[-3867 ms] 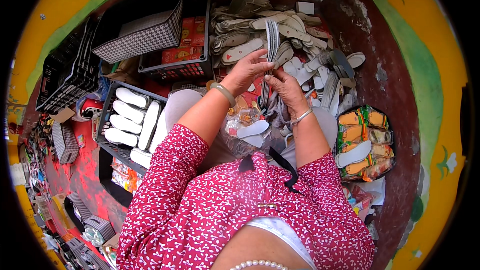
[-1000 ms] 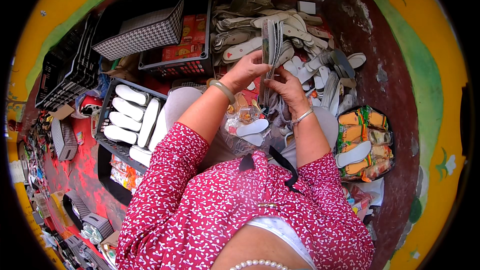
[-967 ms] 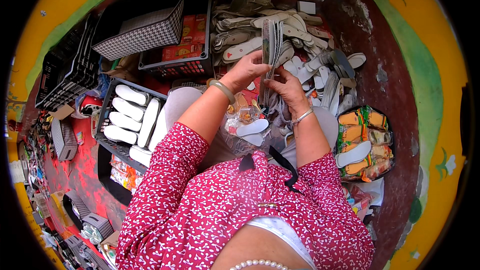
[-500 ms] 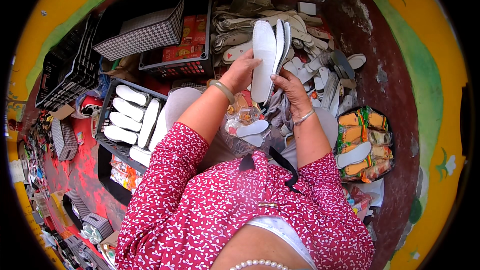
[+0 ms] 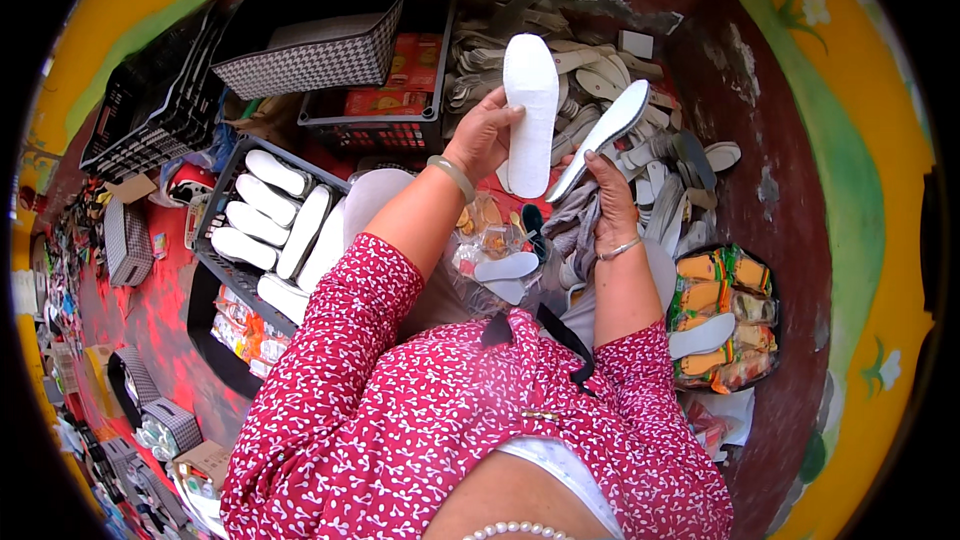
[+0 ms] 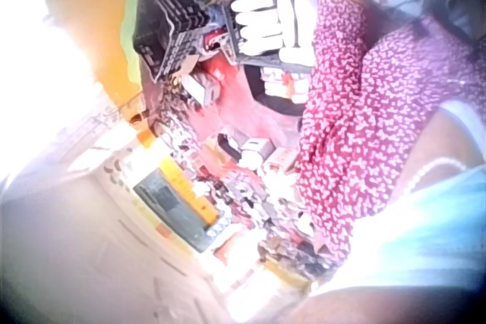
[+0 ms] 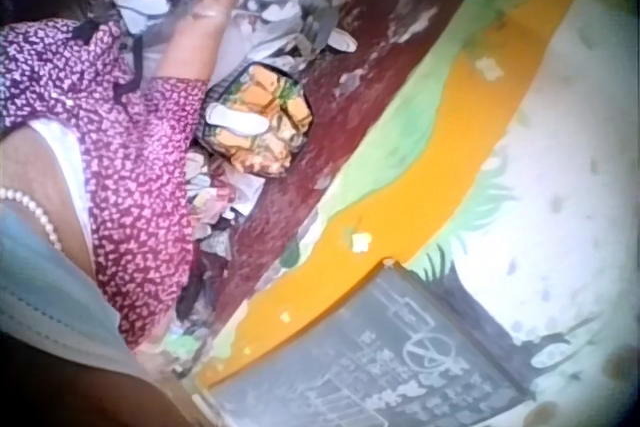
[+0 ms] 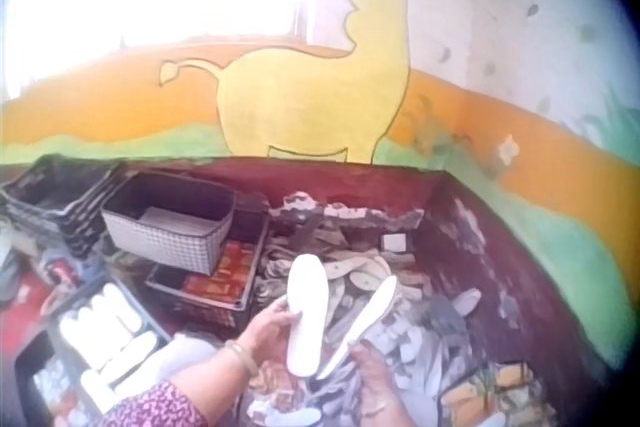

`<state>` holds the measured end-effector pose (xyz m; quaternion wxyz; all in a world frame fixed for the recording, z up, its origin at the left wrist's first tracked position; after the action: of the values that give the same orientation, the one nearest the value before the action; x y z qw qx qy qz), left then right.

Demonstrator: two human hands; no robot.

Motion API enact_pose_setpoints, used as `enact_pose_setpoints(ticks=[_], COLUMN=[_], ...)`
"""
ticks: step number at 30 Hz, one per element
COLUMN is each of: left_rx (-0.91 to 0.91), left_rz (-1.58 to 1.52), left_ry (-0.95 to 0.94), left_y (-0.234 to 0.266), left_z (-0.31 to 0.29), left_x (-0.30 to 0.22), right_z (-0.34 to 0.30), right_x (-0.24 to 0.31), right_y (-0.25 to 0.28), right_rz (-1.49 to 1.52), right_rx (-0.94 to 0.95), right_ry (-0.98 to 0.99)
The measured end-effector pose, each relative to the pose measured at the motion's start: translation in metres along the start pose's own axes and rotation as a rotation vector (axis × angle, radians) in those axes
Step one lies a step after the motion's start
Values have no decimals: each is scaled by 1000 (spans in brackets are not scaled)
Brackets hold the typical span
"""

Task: The person sorts white shoe insoles from a large pile into a black plastic crate by hand, handling them in small stacks and placing them neatly.

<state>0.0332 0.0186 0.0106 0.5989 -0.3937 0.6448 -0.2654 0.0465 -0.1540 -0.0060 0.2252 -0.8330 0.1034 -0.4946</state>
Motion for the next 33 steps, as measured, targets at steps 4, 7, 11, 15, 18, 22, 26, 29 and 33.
enact_pose_setpoints(ticks=[4,7,11,15,18,22,26,29,33], left_rx=[10,-25,-78,-143,-272,-517,-878,-1033,-837], left_rz=[24,76,56,26,90,294,299,281,-131], left_ry=[17,-23,-154,-312,-452,-677,-775,-753,-684], left_y=[2,1,6,16,47,140,241,296,313], left_z=[-5,-12,-27,-71,-116,-196,-294,-360,-384], left_x=[0,-5,-34,-84,-123,-192,-239,-242,-215], right_z=[4,16,11,6,2,-10,-37,-42,-42], right_x=[-3,-9,-17,-16,-16,-15,-11,-16,-32], right_y=[1,9,4,3,2,-10,-25,-20,-14], right_rz=[-62,-82,-59,-19,-71,-81,-81,-97,-89], right_rx=[31,0,79,-42,9,17,21,37,33], right_ry=[6,28,-124,-62,-64,-57,-63,-13,-94])
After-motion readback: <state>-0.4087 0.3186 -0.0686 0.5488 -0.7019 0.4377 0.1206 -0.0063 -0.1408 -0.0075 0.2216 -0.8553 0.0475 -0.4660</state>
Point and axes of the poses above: each hand's wrist, its own z-axis towards the middle knuckle, its own y-axis out of the back of the hand, x = y × z, the point moved 7 cm from there along z, towards the middle knuckle, and after that the axes turned 13 degrees about -x, right-handed, at the moved point
